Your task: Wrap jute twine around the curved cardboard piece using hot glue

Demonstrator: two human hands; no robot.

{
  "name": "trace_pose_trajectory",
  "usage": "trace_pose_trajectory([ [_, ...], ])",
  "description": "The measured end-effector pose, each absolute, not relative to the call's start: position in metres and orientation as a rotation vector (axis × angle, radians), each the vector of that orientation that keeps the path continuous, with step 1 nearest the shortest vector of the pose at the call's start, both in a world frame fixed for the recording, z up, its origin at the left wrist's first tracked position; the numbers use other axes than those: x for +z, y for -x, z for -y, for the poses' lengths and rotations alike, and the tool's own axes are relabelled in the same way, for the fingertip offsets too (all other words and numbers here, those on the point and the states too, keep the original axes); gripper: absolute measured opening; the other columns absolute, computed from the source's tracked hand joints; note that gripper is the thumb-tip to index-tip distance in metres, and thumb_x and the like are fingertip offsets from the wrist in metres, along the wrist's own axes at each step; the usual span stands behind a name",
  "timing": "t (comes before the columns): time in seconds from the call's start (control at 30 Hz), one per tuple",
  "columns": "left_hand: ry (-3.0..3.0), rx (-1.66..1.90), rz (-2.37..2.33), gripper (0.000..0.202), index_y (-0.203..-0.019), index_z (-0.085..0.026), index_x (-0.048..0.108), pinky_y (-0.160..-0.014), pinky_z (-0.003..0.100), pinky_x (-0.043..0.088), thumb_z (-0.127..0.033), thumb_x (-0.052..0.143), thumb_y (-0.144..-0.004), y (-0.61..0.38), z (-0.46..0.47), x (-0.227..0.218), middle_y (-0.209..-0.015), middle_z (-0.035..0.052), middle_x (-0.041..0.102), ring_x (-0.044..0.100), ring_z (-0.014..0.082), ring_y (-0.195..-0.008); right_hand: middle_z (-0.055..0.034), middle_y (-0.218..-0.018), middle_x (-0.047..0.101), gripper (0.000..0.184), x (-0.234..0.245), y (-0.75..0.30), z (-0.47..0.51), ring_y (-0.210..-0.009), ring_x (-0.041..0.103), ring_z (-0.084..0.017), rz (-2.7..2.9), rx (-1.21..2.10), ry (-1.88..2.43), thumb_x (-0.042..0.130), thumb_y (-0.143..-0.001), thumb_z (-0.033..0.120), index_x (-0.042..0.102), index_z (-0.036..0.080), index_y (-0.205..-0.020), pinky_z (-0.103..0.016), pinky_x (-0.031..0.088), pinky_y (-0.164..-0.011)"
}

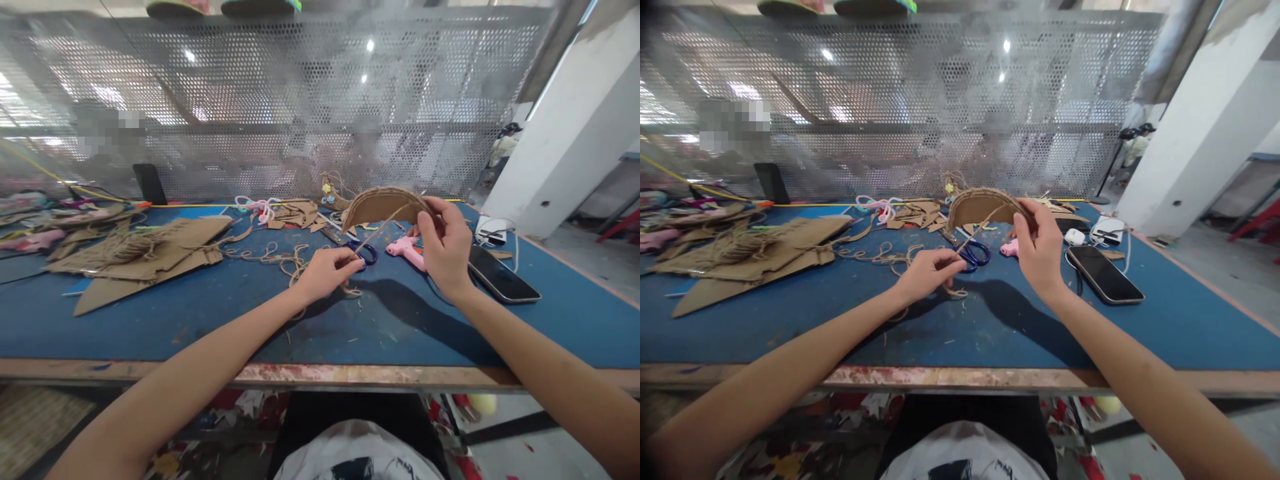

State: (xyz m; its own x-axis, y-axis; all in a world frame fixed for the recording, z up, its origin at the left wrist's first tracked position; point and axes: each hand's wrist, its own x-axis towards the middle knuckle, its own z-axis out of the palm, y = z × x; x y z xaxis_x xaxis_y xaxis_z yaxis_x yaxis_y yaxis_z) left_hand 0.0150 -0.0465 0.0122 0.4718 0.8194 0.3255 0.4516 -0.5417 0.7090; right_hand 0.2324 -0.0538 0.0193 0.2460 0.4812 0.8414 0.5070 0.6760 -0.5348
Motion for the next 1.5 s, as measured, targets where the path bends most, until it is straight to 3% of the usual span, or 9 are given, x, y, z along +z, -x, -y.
trace_pose_trajectory([
  [0.13, -2.210, 1.255, -1.201, 0.031, -0.073, -0.015, 0.065, -0.055, 0.022, 0.032, -0.043, 0.056, -0.084, -0.006, 0.040, 0.021, -0.057, -0.0042, 0.051, 0.041, 0.0093, -0.054, -0.0071, -0.095, 0.066, 0.027, 0.032, -0.249, 0.052, -0.079, 0.063, -0.020, 1.510, -0.198, 0.958, 0.051, -0.090, 0.032, 0.065, 0.023, -0.111, -0.040, 0.052, -0.079],
  [0.33, -2.180, 1.329, -1.322, 0.035, -0.067, -0.016, 0.067, -0.065, 0.024, 0.039, -0.042, 0.053, -0.086, 0.001, 0.031, 0.024, -0.064, -0.0001, 0.061, 0.053, 0.0137, -0.066, -0.0005, -0.066, 0.061, 0.026, 0.043, -0.252, 0.050, -0.053, 0.054, -0.014, 1.508, 0.244, 1.053, 0.054, -0.084, 0.031, 0.070, 0.019, -0.101, -0.030, 0.047, -0.054],
  [0.47, -2.038, 1.267, -1.060, 0.035, -0.091, -0.017, 0.070, -0.083, 0.028, 0.046, -0.046, 0.050, -0.088, -0.007, 0.038, 0.020, -0.094, 0.0049, 0.071, 0.064, 0.0191, -0.090, -0.0015, -0.069, 0.063, 0.025, 0.040, -0.242, 0.055, -0.053, 0.053, -0.013, 1.518, 0.371, 1.082, 0.053, -0.082, 0.031, 0.070, 0.017, -0.094, -0.027, 0.043, -0.050],
  [0.57, -1.751, 1.160, -0.910, 0.041, -0.106, -0.016, 0.067, -0.074, 0.029, 0.052, -0.048, 0.057, -0.082, -0.019, 0.049, 0.017, -0.101, 0.0078, 0.072, 0.067, 0.0210, -0.088, -0.0034, -0.076, 0.066, 0.026, 0.035, -0.233, 0.060, -0.056, 0.055, -0.013, 1.574, 0.434, 1.096, 0.052, -0.083, 0.031, 0.070, 0.017, -0.095, -0.027, 0.045, -0.052],
  [0.7, -1.664, 1.184, -0.905, 0.038, -0.102, -0.014, 0.068, -0.076, 0.028, 0.052, -0.040, 0.067, -0.075, -0.027, 0.060, 0.013, -0.097, 0.0089, 0.074, 0.068, 0.0206, -0.087, -0.0052, -0.090, 0.067, 0.025, 0.028, -0.223, 0.065, -0.072, 0.061, -0.016, 1.715, 0.413, 1.098, 0.056, -0.081, 0.030, 0.069, 0.019, -0.099, -0.028, 0.048, -0.062],
  [0.8, -1.662, 1.171, -0.884, 0.037, -0.102, -0.014, 0.068, -0.076, 0.028, 0.052, -0.042, 0.065, -0.078, -0.028, 0.064, 0.012, -0.097, 0.0089, 0.074, 0.068, 0.0199, -0.087, -0.0055, -0.093, 0.066, 0.022, 0.025, -0.220, 0.067, -0.078, 0.061, -0.017, 1.779, 0.386, 1.091, 0.059, -0.079, 0.030, 0.068, 0.019, -0.096, -0.028, 0.048, -0.063],
  [1.3, -1.811, 1.170, -0.896, 0.040, -0.109, -0.013, 0.066, -0.078, 0.029, 0.054, -0.032, 0.070, -0.074, -0.026, 0.071, 0.013, -0.099, 0.0097, 0.073, 0.068, 0.0213, -0.091, -0.0044, -0.089, 0.064, 0.019, 0.024, -0.216, 0.071, -0.072, 0.059, -0.016, 1.736, 0.421, 1.107, 0.062, -0.076, 0.028, 0.064, 0.019, -0.092, -0.028, 0.047, -0.062],
  [1.5, -1.875, 1.199, -0.916, 0.033, -0.110, -0.015, 0.067, -0.077, 0.028, 0.054, -0.029, 0.063, -0.080, -0.026, 0.074, 0.014, -0.099, 0.0089, 0.074, 0.069, 0.0200, -0.088, -0.0041, -0.087, 0.064, 0.018, 0.028, -0.215, 0.075, -0.069, 0.057, -0.015, 1.744, 0.408, 1.121, 0.063, -0.073, 0.026, 0.064, 0.020, -0.090, -0.026, 0.042, -0.055],
])
